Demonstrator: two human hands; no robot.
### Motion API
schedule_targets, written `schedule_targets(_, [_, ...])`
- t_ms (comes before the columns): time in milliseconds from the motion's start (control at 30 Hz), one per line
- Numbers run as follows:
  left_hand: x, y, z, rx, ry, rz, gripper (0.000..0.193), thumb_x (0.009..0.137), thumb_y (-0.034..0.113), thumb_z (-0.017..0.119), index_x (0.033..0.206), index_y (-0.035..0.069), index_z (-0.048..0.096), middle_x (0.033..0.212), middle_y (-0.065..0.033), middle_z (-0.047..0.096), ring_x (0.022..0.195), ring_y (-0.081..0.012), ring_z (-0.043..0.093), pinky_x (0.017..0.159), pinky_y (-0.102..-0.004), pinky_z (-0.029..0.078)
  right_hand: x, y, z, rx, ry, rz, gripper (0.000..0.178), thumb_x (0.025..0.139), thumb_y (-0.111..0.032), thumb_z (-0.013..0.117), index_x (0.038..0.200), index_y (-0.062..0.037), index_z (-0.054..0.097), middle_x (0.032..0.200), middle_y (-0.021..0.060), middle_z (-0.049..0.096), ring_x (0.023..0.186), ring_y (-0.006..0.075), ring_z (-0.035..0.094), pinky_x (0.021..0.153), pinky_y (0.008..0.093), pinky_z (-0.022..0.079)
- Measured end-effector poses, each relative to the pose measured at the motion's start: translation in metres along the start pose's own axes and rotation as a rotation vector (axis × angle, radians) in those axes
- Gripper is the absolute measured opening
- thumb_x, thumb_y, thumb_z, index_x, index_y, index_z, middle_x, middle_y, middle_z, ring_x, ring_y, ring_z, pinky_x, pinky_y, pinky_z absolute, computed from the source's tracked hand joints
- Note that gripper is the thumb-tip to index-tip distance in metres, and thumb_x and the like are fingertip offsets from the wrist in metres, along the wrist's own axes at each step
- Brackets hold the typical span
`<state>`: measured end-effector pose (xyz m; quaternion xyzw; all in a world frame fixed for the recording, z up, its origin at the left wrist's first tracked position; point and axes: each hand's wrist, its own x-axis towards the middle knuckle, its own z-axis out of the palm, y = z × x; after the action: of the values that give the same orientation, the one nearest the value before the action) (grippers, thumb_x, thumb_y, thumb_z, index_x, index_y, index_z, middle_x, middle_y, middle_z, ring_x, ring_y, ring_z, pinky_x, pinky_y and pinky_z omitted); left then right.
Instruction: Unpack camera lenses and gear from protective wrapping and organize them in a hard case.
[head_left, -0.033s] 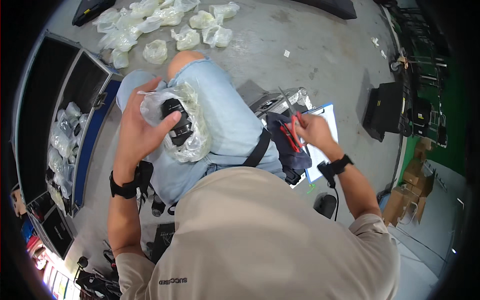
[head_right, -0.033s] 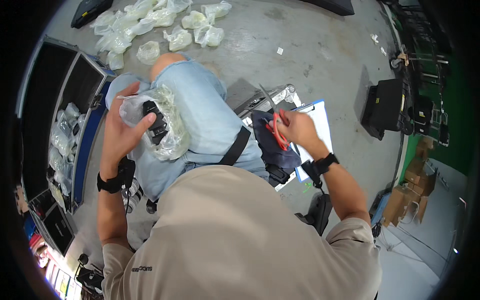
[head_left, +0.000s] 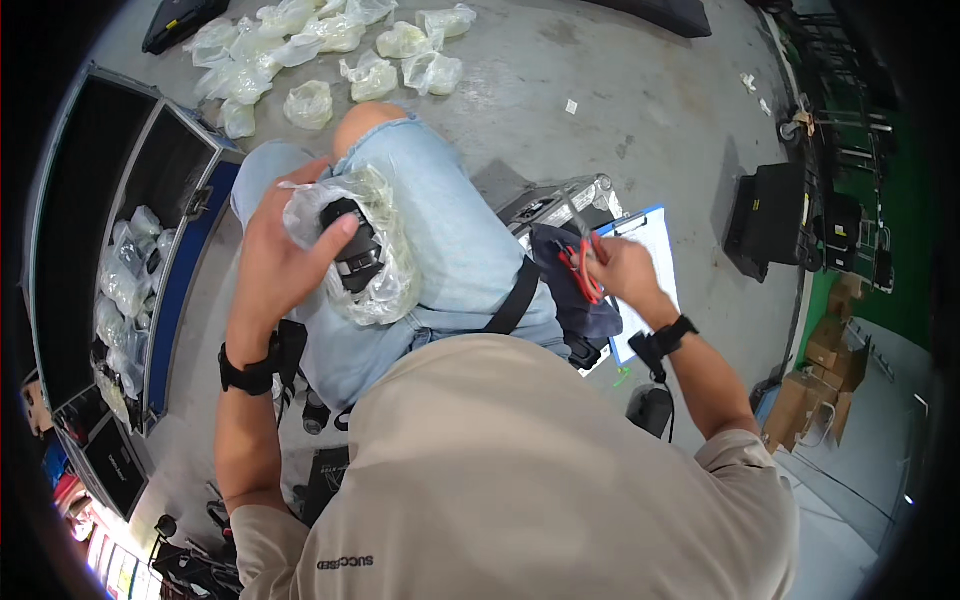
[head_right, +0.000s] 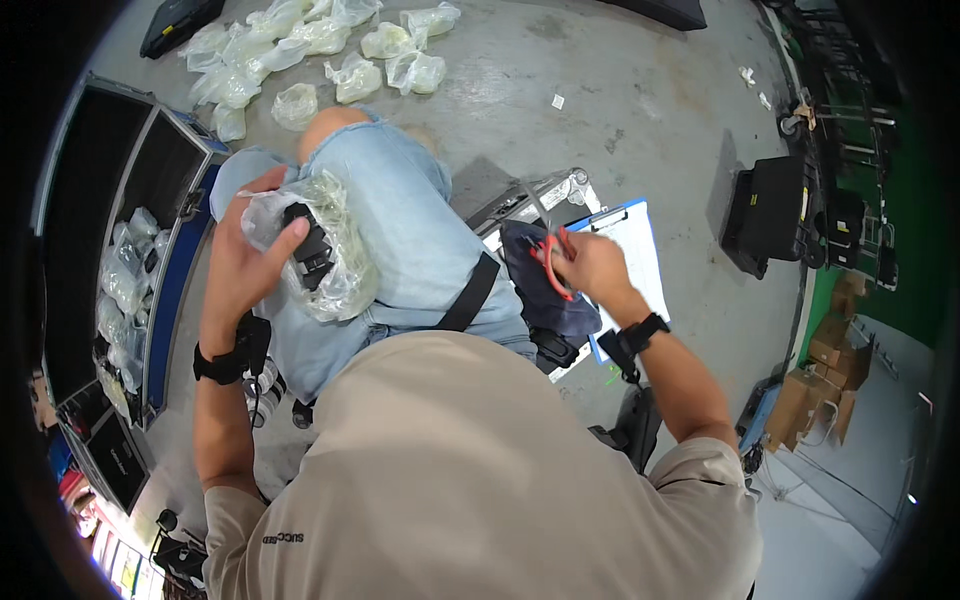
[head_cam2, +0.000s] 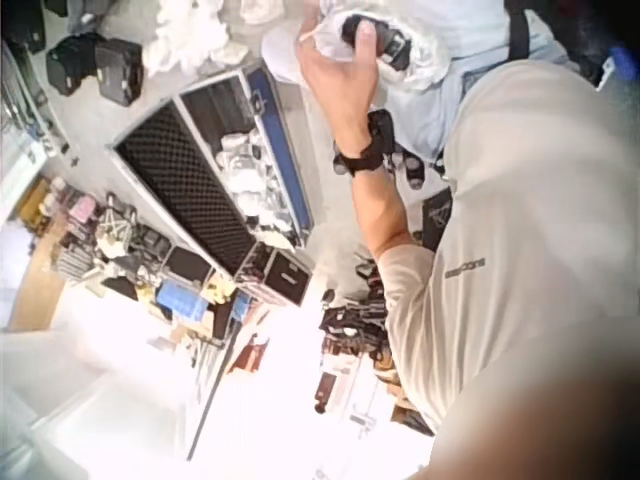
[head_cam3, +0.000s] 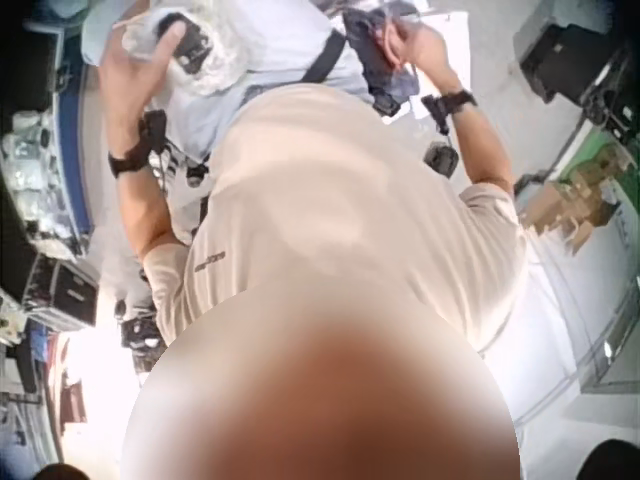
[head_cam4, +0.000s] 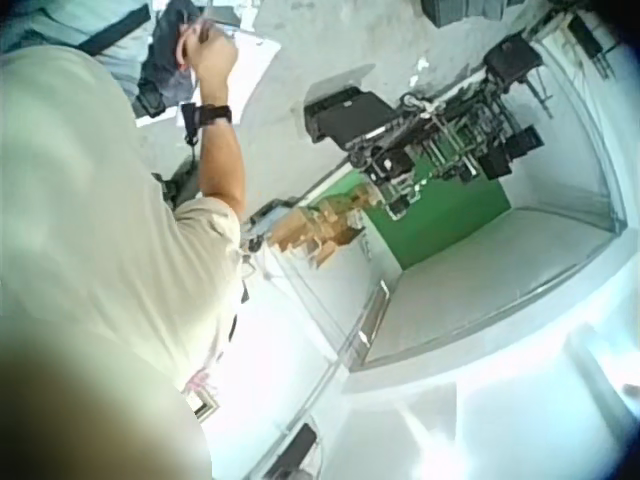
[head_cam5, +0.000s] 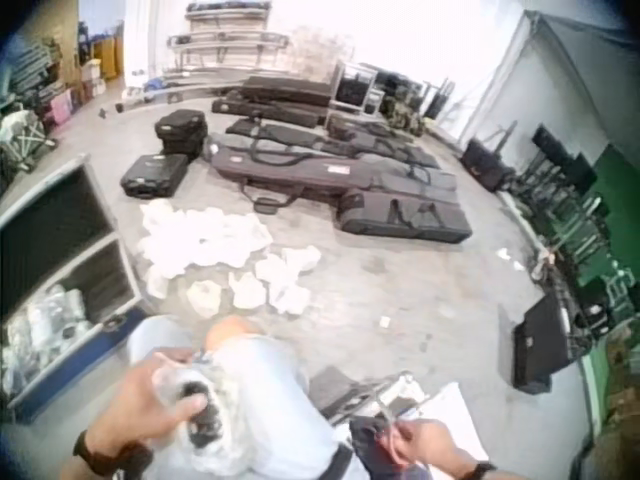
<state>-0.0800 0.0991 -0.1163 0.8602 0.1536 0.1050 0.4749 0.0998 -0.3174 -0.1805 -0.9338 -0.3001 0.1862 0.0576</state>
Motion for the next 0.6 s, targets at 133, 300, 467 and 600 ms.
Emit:
schedule_targets(133, [0.008,-0.001,0.001,-0.144,-0.102,-0.149,0.03,0.093,0.018,0.07,0.114,-0.003,0.069,0.118,-0.0171,0.071,0.101,-0.0189,0.068,0.088,-0.031,0.051,-0.038,0.013,0.045,-0.141,-0.166,0.006,0.039,0.085,-0.041,0.072,0.087,-0.002,0.067,0.087,0.0195,0.068,0.076,0.0398,0.068,0.07,0.0473,0.055])
schedule_targets(300, [0.009,-0.01,0.013,-0.027,0.034,0.038,0.024,0.092,0.016,0.069,0.108,-0.003,0.072,0.105,-0.0172,0.073,0.094,-0.0281,0.071,0.085,-0.0335,0.053,-0.036,-0.029,0.01,-0.233,-0.369,0.013,0.028,0.09,-0.03,0.067,0.096,-0.0032,0.07,0.078,0.0209,0.069,0.075,0.0389,0.069,0.068,0.0459,0.057])
schedule_targets(467, [0.005,0.0,0.016,0.061,0.076,0.09,0.019,0.091,0.012,0.069,0.103,-0.003,0.073,0.1,-0.0182,0.073,0.089,-0.0291,0.071,0.081,-0.0338,0.054,0.009,-0.12,-0.05,0.366,0.048,-0.273,0.036,0.088,-0.032,0.074,0.104,0.0003,0.07,0.082,0.0198,0.07,0.072,0.0353,0.069,0.065,0.0407,0.056])
schedule_targets(600, [0.001,0.011,0.014,0.12,0.085,0.136,0.019,0.09,0.011,0.07,0.103,-0.001,0.073,0.097,-0.0175,0.073,0.087,-0.0301,0.071,0.079,-0.0351,0.054,0.057,-0.216,-0.059,0.542,0.143,-0.556,0.058,0.09,-0.039,0.069,0.127,0.0041,0.059,0.09,0.0231,0.07,0.077,0.0389,0.069,0.068,0.0442,0.055])
